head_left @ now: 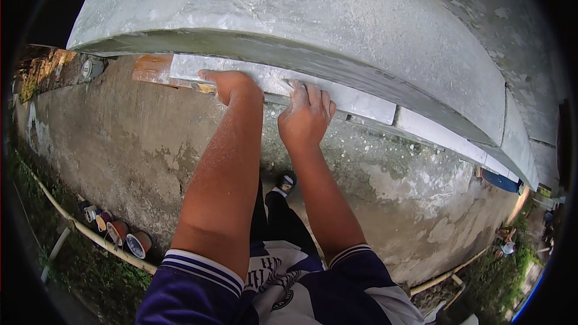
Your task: Applying putty or plaster to the seams between concrete blocks using a putty knife.
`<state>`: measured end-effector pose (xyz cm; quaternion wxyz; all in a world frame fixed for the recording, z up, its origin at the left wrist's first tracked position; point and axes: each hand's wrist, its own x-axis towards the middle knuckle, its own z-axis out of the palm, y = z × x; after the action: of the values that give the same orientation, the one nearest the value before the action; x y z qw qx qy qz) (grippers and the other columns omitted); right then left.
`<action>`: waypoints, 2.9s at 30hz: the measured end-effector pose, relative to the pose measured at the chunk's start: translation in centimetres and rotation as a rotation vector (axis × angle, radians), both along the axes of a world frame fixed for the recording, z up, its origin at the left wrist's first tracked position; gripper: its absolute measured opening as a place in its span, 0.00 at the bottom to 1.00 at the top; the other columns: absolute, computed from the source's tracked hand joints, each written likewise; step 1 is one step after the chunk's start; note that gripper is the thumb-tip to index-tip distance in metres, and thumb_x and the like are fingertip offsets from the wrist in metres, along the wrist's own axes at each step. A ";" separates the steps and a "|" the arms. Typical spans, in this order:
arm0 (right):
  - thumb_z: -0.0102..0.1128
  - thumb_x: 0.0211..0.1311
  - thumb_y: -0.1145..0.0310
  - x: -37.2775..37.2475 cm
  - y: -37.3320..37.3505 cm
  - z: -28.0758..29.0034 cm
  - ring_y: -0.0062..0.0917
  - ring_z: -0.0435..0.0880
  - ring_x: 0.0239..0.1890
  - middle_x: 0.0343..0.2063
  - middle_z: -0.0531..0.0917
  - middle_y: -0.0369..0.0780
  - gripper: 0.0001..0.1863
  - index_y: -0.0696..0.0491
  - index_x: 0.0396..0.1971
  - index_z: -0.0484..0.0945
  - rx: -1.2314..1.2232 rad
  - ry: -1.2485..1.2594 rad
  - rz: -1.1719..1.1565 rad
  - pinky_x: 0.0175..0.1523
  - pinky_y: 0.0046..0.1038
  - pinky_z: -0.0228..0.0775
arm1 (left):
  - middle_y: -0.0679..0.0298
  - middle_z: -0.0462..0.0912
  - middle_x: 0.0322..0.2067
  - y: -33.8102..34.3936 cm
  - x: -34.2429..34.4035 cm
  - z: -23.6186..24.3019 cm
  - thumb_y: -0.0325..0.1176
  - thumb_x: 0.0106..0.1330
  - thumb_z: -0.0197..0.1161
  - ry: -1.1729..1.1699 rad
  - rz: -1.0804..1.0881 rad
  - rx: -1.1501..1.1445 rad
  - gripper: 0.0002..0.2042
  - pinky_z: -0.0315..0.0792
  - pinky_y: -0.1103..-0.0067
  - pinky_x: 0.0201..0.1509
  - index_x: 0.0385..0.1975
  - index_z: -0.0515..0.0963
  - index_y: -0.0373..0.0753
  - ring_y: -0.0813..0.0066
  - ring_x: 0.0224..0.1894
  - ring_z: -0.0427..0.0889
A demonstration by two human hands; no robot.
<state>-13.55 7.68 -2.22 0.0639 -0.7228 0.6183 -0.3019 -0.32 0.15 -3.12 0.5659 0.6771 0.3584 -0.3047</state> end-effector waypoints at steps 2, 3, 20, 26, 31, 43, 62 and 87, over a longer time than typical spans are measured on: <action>0.59 0.52 0.74 -1.4 -0.1 0.0 0.37 0.75 0.45 0.41 0.79 0.38 0.16 0.49 0.43 0.81 0.015 0.007 -0.023 0.52 0.40 0.60 | 0.45 0.76 0.53 0.3 -0.5 2.6 0.73 0.60 0.36 0.052 0.034 0.093 0.48 0.64 0.62 0.65 0.54 0.74 0.28 0.52 0.57 0.76; 0.59 0.52 0.74 -2.6 -0.4 0.1 0.38 0.75 0.45 0.41 0.79 0.38 0.16 0.48 0.43 0.81 0.026 0.014 -0.044 0.52 0.40 0.60 | 0.45 0.76 0.53 0.3 -0.3 2.3 0.73 0.60 0.36 0.050 0.036 0.094 0.48 0.64 0.62 0.65 0.54 0.74 0.28 0.52 0.57 0.76; 0.61 0.51 0.74 -5.4 -1.3 0.3 0.36 0.75 0.46 0.41 0.80 0.37 0.14 0.48 0.39 0.83 -0.001 0.065 -0.112 0.53 0.40 0.59 | 0.51 0.75 0.57 0.4 0.6 0.3 0.76 0.59 0.32 0.161 1.028 -0.582 0.50 0.56 0.64 0.69 0.60 0.68 0.31 0.60 0.60 0.73; 0.58 0.54 0.71 -14.6 -3.6 0.5 0.41 0.76 0.47 0.44 0.81 0.45 0.10 0.55 0.36 0.83 0.068 0.253 -0.673 0.51 0.47 0.61 | 0.54 0.77 0.55 0.9 3.3 -6.1 0.75 0.60 0.33 0.396 2.405 -1.628 0.47 0.56 0.65 0.68 0.59 0.71 0.35 0.63 0.59 0.74; 0.61 0.47 0.74 -5.3 -3.2 0.4 0.43 0.74 0.52 0.42 0.80 0.47 0.09 0.57 0.32 0.82 0.160 0.147 -0.295 0.55 0.45 0.59 | 0.53 0.78 0.54 0.6 3.1 -8.2 0.75 0.60 0.35 0.503 2.259 -1.787 0.47 0.57 0.65 0.67 0.59 0.71 0.34 0.62 0.58 0.75; 0.59 0.50 0.72 -12.6 -3.5 0.9 0.43 0.75 0.48 0.40 0.82 0.45 0.10 0.56 0.33 0.82 0.168 0.203 -0.564 0.52 0.48 0.55 | 0.47 0.77 0.54 1.9 2.2 -2.5 0.76 0.57 0.40 0.989 2.627 -1.759 0.50 0.64 0.60 0.64 0.54 0.72 0.25 0.55 0.57 0.75; 0.60 0.51 0.71 -8.6 -4.2 1.9 0.44 0.75 0.47 0.41 0.81 0.47 0.16 0.55 0.41 0.81 0.178 0.061 -0.393 0.51 0.49 0.55 | 0.47 0.77 0.53 1.5 12.6 -28.0 0.69 0.64 0.40 1.272 2.519 -2.175 0.45 0.63 0.58 0.64 0.58 0.68 0.25 0.55 0.58 0.74; 0.62 0.53 0.72 -2.5 0.3 -0.1 0.31 0.75 0.44 0.38 0.80 0.33 0.14 0.45 0.41 0.84 0.046 -0.020 -0.030 0.52 0.38 0.55 | 0.62 0.80 0.54 1.1 -0.3 1.2 0.63 0.68 0.41 0.757 2.646 -1.757 0.32 0.55 0.64 0.67 0.56 0.76 0.42 0.73 0.53 0.76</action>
<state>-16.09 7.98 -2.32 0.0820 -0.7088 0.6351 -0.2958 -0.65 1.27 -1.93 -0.4921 0.7063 -0.4928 -0.1273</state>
